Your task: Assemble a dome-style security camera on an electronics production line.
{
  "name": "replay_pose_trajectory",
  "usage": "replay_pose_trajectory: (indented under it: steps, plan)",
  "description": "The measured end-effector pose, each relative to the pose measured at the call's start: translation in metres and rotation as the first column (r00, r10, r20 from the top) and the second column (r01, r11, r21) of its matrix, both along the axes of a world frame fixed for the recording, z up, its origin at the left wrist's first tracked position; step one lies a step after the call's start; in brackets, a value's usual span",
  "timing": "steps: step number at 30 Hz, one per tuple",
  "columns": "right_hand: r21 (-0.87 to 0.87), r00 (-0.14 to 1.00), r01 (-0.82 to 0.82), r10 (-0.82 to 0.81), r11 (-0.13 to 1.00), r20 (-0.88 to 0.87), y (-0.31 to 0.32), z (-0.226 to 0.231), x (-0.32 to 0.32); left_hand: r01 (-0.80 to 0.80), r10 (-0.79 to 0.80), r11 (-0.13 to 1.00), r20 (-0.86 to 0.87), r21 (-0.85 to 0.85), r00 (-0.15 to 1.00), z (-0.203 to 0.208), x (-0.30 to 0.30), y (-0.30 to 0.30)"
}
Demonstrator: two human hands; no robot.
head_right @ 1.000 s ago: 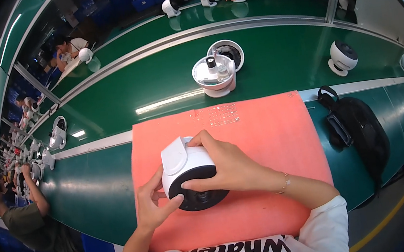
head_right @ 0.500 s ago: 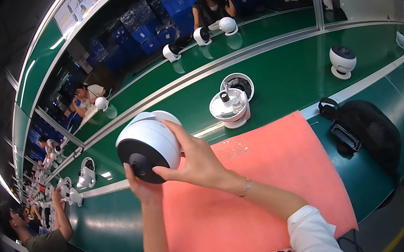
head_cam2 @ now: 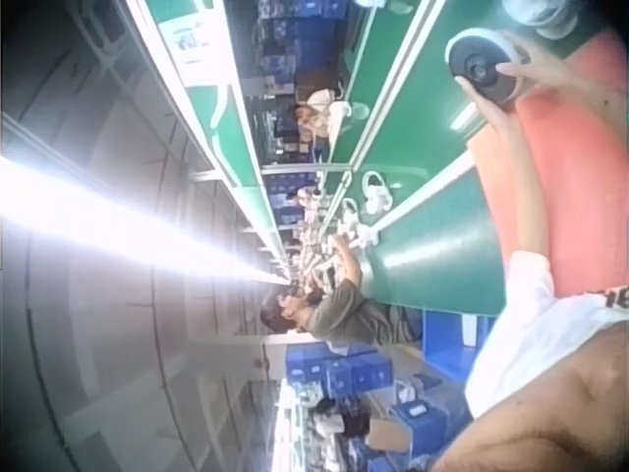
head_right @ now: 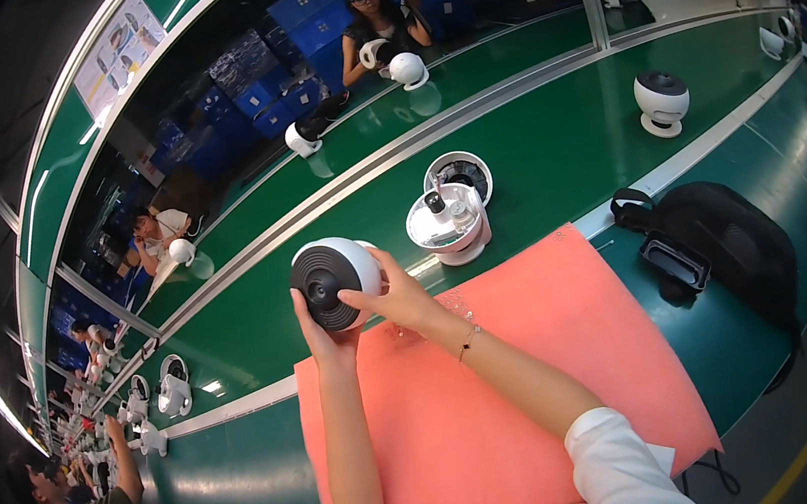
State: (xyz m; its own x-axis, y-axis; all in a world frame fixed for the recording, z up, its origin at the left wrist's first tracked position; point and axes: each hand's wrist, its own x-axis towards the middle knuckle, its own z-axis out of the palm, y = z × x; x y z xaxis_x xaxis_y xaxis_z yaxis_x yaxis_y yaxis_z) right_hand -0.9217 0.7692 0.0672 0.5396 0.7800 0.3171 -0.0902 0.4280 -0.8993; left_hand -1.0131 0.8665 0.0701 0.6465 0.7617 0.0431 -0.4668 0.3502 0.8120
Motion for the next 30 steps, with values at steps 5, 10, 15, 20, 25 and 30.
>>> replay_pose_trajectory:
  steps: [5,10,15,20,25,30]
  plan:
    - [-0.082,0.749,0.027,-0.074,0.996,-0.659,0.017,-0.042,0.031,-0.010,0.017,0.987,0.039,-0.162,0.999,-0.031,-0.001,0.043]
    - [-0.064,0.527,0.534,-0.392,0.843,-0.754,0.003,-0.049,0.073,-0.155,0.146,0.968,-0.059,-0.197,0.987,-0.047,-0.018,0.084]
    - [-0.067,0.639,0.518,-0.438,0.853,-0.633,-0.012,-0.049,0.078,-0.093,0.089,0.967,-0.028,-0.239,0.996,-0.053,-0.014,0.084]
    - [-0.073,0.784,0.429,-0.412,0.900,-0.465,-0.017,-0.017,0.063,-0.029,0.098,0.886,0.127,-0.462,0.987,-0.057,-0.018,0.083]
    - [-0.027,0.960,0.034,-0.040,0.999,-0.277,-0.037,0.026,0.041,-0.059,0.133,0.905,0.148,-0.421,0.980,-0.016,-0.037,0.028]
    - [-0.188,0.944,-0.299,0.261,0.936,-0.202,-0.039,0.034,0.013,0.496,-0.255,0.771,0.520,-0.400,0.815,-0.053,-0.098,0.021]
